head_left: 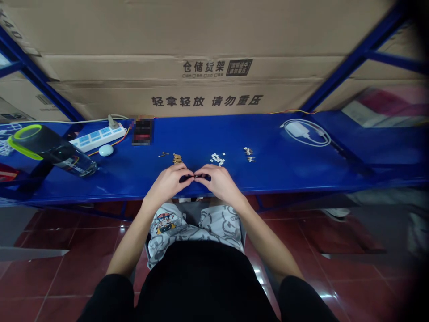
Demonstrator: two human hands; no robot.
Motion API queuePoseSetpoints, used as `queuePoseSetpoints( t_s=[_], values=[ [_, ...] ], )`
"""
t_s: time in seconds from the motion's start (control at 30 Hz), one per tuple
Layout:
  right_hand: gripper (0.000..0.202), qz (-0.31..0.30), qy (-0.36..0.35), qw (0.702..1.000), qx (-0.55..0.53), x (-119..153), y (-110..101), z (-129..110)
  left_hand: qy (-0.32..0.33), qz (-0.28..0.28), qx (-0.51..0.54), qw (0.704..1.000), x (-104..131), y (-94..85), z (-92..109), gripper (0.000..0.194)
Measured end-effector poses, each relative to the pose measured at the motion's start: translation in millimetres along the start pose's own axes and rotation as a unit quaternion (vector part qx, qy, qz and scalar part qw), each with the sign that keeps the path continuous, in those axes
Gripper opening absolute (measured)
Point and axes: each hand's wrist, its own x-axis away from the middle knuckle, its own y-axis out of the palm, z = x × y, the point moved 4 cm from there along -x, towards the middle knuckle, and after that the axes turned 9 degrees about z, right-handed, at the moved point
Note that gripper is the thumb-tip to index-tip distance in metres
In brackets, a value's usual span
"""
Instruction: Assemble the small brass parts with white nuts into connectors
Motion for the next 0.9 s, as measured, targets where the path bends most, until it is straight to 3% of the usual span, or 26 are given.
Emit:
queuePoseSetpoints(
  t_s=[0.47,0.9],
  values=[
    [0.008,0.009,0.002,0.999,-0.031,-2,-2,9,0.045,0.003,0.003,0.999,-3,1.5,-2,0.015],
    [0.015,-0.005,-0.009,1.000,0.003,0,-4,-6,0.017,0.004,-0.007,1.000,-5,0.5,1,0.010]
  ],
)
